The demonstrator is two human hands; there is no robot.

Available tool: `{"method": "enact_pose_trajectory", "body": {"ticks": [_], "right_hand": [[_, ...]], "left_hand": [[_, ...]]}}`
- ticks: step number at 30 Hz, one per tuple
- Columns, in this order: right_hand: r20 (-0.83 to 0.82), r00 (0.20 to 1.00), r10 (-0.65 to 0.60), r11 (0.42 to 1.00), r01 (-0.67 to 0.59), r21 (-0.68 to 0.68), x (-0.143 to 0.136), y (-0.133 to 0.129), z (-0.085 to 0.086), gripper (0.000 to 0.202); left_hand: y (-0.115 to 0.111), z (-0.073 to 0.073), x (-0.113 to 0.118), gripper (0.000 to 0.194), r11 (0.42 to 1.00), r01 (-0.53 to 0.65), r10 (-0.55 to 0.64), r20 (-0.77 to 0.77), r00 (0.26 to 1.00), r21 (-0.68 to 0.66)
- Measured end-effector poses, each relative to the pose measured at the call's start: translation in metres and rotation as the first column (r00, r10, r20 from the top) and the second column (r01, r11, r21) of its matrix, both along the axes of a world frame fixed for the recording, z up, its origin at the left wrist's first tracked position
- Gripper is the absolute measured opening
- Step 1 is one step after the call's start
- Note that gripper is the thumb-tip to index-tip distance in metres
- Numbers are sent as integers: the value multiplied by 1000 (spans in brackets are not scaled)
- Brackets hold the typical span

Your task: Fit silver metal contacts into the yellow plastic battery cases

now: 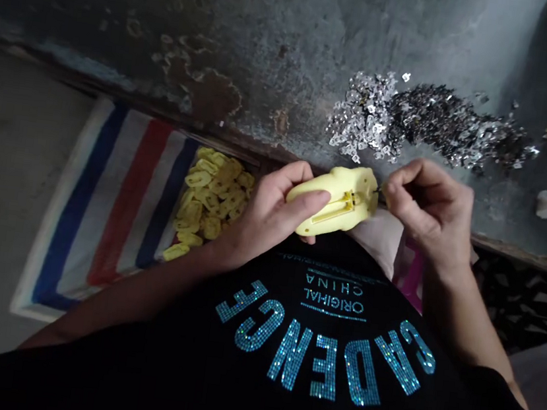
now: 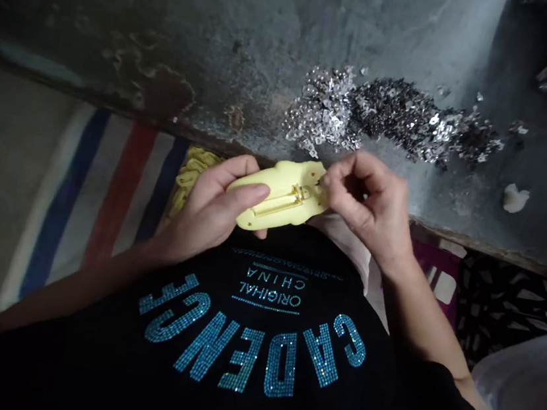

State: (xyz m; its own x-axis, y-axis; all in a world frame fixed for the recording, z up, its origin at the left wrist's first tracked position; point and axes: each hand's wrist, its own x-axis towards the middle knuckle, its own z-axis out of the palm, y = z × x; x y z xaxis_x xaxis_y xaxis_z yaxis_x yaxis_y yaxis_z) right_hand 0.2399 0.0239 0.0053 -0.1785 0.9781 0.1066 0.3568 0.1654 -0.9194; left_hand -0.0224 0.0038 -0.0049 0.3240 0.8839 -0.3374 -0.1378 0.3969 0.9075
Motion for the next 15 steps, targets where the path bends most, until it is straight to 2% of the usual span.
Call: {"method": "enact_pose_trajectory", "body": {"ticks": [2, 5, 9, 12, 15], "right_hand": [[-55, 998, 14, 998, -18, -65, -9, -14, 4, 33], [44, 999, -15, 1000, 15, 0, -16, -26, 6, 30], [105, 994, -27, 999, 23, 32, -12, -32, 8, 30], [62, 998, -24, 1000, 24, -5, -8, -36, 9, 31], [-18, 998, -53, 996, 52, -68, -6, -37, 9, 33]], "left_hand": [[-2, 2, 3, 35, 1000, 25, -25, -4, 1000, 11], [-5, 5, 6, 39, 999, 47, -47, 34, 998, 1], [-9, 6, 6, 34, 994, 93, -88, 80, 993, -55], [-13, 6, 6, 29, 988, 127, -119, 84, 989, -86], [-16, 9, 6, 28, 992, 115, -112, 57, 992, -59]]}}
